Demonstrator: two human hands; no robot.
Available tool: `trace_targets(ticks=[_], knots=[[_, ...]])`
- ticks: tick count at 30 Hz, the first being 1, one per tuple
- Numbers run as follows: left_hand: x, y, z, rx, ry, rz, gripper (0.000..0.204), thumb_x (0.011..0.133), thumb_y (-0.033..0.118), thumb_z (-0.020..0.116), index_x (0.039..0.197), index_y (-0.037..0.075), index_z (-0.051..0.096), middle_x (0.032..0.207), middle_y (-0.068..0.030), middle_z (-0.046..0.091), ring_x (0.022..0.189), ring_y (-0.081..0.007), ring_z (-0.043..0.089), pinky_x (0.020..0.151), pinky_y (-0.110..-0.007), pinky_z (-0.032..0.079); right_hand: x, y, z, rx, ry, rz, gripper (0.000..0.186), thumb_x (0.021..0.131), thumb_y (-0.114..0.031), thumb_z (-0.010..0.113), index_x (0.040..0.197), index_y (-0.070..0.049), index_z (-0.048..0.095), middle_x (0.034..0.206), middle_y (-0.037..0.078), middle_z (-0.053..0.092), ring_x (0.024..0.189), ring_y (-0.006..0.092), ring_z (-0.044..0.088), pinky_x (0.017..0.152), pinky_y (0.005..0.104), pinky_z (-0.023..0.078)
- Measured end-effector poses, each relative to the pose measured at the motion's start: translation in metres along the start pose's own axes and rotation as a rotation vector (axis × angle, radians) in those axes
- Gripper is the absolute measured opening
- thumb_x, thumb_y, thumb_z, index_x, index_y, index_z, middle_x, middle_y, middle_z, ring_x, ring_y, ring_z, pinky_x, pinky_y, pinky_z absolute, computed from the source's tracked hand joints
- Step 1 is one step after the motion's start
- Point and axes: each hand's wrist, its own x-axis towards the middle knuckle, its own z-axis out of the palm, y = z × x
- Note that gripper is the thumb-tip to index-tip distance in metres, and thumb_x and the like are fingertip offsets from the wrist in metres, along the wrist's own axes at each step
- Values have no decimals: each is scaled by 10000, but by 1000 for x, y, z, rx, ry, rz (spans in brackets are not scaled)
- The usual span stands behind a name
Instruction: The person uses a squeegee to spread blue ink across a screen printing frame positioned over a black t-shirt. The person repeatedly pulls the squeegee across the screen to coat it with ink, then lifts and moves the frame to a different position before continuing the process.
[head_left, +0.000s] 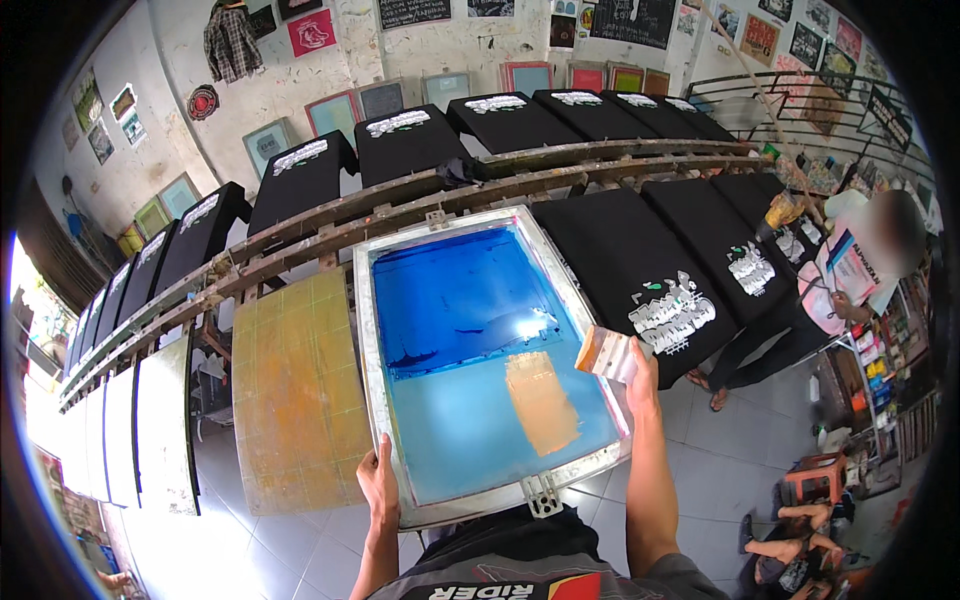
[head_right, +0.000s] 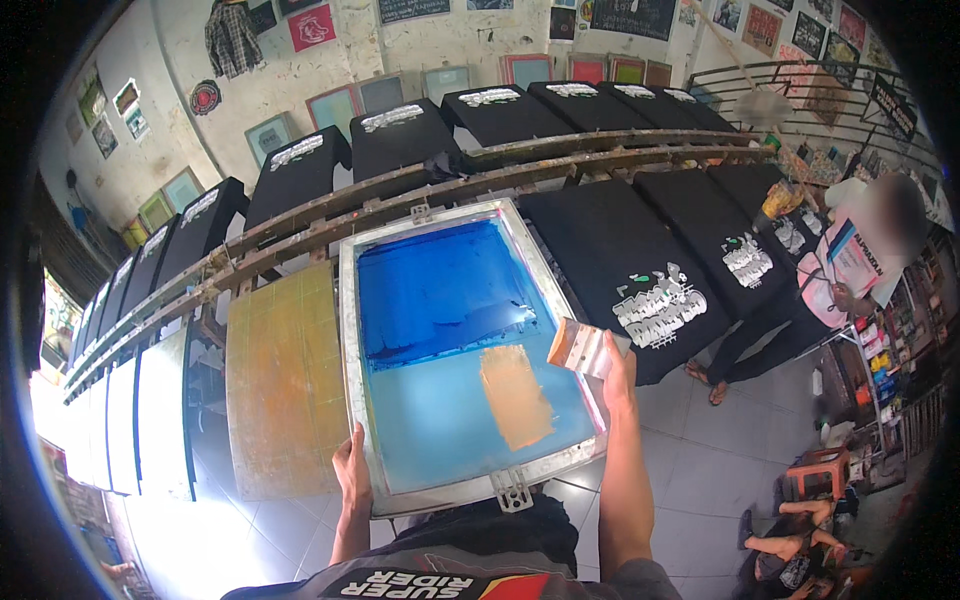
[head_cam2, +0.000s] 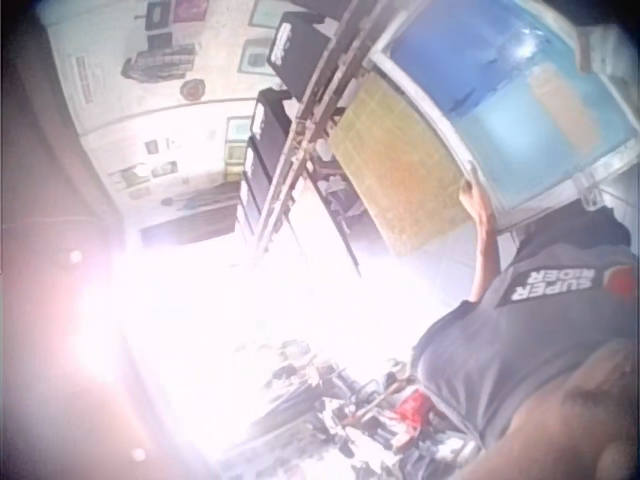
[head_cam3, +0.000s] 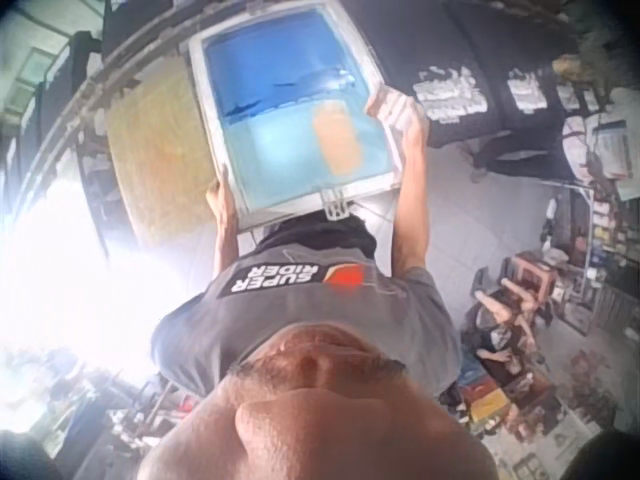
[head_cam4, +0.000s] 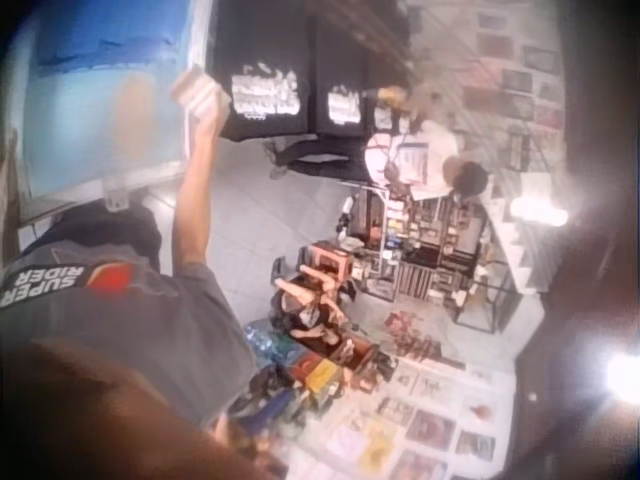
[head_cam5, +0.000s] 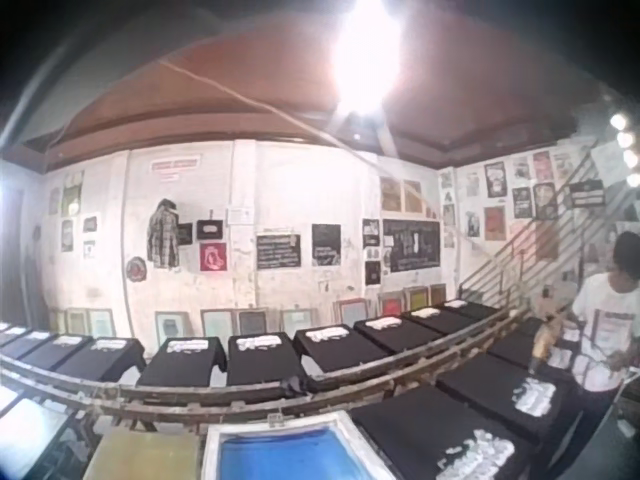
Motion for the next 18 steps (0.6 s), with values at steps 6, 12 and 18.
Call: trace_targets(ticks=[6,12,18], knots=[[-6,-1,33,0,40,-11,597,984,464,692,639,38,453,627,34,372,624,-94,318,537,-332,255,37,-4,-7,8,22,14,445,948,-352,756,1150,26,637,1073,78,667,992,159,629,926,326,474],[-6,-2,48,153,36,-28,521,978,410,718,722,-27,598,629,25,475,639,-89,397,544,-325,325,58,13,-28,49,10,50,567,925,-353,783,1257,59,580,1162,112,652,1052,183,621,966,338,461],[1,-23,55,294,65,-82,518,949,447,748,757,-24,648,632,35,460,646,-90,398,560,-326,337,57,17,-33,-16,-12,95,505,955,-401,733,1175,47,656,1125,97,673,1044,173,621,956,337,468]])
